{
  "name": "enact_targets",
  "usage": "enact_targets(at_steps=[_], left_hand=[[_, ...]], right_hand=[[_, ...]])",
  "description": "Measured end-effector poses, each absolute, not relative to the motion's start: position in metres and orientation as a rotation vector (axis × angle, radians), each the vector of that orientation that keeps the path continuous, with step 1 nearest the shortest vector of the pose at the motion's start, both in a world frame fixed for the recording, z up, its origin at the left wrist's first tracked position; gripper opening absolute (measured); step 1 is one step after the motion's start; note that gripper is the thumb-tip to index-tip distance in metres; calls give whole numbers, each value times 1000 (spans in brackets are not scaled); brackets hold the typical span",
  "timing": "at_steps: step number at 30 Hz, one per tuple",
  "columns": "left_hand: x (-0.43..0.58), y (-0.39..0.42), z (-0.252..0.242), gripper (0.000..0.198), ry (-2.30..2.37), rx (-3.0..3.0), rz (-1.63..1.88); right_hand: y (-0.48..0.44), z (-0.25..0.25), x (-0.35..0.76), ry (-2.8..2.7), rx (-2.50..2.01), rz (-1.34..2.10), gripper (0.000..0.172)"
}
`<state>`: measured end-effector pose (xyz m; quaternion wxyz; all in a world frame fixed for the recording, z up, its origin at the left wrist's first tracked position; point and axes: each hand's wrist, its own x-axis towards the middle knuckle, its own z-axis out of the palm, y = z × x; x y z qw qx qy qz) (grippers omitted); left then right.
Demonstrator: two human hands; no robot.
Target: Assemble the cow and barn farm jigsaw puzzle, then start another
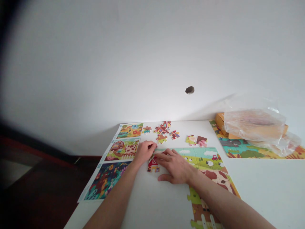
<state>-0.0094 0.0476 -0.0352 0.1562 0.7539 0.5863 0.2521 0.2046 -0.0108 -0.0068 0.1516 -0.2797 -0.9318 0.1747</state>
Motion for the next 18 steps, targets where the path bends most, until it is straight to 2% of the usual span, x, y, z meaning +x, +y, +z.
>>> enact_targets(at_steps=[4,8,12,18], left_hand=[[-9,47,-34,33,1681,2148,720],[-9,47,-35,32,1687,2136,728],[-9,47,-36,33,1678,2130,743],[-9,45,-31,31,1660,2110,742]], right_hand=[[-12,-6,204,-2665,-830,498,60],[-13,-5,203,-2672,-776,519,68],[-14,-5,202,-2683,-756,554,66],[-16,1,204,-2625,-825,427,78]])
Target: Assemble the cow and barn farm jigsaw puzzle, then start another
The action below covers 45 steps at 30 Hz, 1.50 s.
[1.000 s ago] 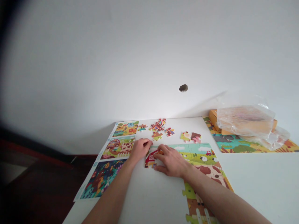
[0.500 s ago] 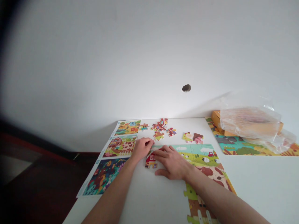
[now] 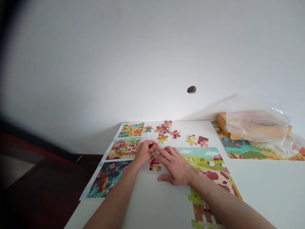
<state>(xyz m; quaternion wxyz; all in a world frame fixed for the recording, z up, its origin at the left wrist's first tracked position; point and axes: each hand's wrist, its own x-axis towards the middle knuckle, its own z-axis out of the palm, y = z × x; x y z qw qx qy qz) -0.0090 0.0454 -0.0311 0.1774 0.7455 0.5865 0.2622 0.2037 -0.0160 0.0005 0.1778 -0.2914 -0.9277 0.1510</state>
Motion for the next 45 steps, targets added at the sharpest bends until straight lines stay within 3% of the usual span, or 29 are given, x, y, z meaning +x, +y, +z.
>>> enact_targets(at_steps=[6,11,21,25,29,34,45], left_hand=[[-8,45,-28,37,1663,2074,746],[-8,46,-28,35,1674,2049,752],[-8,46,-29,38,1665,2029,758],[-9,47,-31,37,1648,2011,756],[-9,46,-29,37,1609,2006,740],[-6,42,-26,38,1527,2036,723],[-4,41,-24,43,1382,2175,704]], right_hand=[[-16,1,204,-2682,-741,548,63],[-17,2,205,-2614,-807,473,67],[-14,-5,206,-2640,-788,486,43],[-9,-14,209,-2467,-1020,346,27],[3,-30,217,-2275,-1396,164,32],[15,-43,226,-2249,-1625,84,53],[19,-37,228,-2118,-1670,10,26]])
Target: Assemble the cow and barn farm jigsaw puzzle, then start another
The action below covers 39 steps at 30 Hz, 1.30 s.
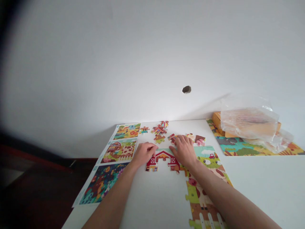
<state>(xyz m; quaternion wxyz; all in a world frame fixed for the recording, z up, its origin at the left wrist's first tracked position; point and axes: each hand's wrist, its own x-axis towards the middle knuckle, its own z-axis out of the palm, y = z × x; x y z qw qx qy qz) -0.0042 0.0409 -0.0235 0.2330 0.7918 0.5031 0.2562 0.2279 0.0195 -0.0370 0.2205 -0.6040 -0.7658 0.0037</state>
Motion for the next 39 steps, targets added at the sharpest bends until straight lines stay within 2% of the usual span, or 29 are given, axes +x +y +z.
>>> enact_targets(at_steps=[5,14,18,26,32,39], left_hand=[[-2,40,-23,34,1384,2223,734],[0,40,-26,24,1329,2270,781],[0,38,-30,17,1320,2378,797],[5,32,-29,28,1271,2547,558],[6,32,-29,29,1283,2551,551],[6,32,-31,28,1260,2550,596]], right_hand=[[20,-42,228,-2117,-1711,-76,40],[21,-43,228,-2156,-1632,0,27],[22,-43,228,-2136,-1599,18,27],[20,-43,225,-2131,-1489,125,15],[21,-43,224,-2117,-1449,221,23],[15,-41,220,-2091,-1550,106,28]])
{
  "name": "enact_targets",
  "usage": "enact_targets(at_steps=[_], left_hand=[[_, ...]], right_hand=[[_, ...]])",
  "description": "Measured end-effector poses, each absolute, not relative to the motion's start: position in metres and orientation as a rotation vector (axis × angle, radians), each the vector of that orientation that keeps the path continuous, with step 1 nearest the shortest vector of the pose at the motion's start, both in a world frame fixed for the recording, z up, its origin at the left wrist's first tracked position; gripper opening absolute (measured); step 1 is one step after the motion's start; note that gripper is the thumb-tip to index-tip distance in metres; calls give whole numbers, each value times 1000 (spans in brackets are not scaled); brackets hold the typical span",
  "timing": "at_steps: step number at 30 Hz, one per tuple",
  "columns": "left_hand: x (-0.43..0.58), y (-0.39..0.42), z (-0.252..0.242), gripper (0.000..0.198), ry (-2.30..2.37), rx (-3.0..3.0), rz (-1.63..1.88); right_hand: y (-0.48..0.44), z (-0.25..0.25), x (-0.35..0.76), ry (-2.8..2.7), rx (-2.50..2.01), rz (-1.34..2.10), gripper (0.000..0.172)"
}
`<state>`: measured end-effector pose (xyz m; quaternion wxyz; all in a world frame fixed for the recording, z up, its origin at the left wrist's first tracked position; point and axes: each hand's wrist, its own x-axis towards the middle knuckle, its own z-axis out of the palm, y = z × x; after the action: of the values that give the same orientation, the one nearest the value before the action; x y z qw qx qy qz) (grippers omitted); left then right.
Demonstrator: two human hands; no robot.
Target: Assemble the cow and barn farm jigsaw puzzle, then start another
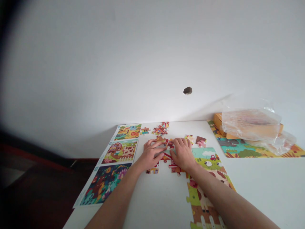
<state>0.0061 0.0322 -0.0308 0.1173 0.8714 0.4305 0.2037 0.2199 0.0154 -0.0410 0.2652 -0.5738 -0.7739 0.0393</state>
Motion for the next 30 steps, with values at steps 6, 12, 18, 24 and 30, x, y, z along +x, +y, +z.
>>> enact_targets(at_steps=[6,12,18,24,30], left_hand=[[6,31,-27,31,1238,2543,589],[8,29,-26,26,1231,2546,606],[5,34,-30,24,1186,2496,742],[4,36,-27,21,1249,2300,986],[2,36,-25,8,1232,2292,855]], right_hand=[[19,-45,221,-2074,-1540,163,33],[23,-47,222,-1940,-1418,315,32],[22,-38,221,-1776,-1224,397,17],[13,-30,220,-1818,-1074,520,15],[9,-28,220,-1952,-1009,626,18]])
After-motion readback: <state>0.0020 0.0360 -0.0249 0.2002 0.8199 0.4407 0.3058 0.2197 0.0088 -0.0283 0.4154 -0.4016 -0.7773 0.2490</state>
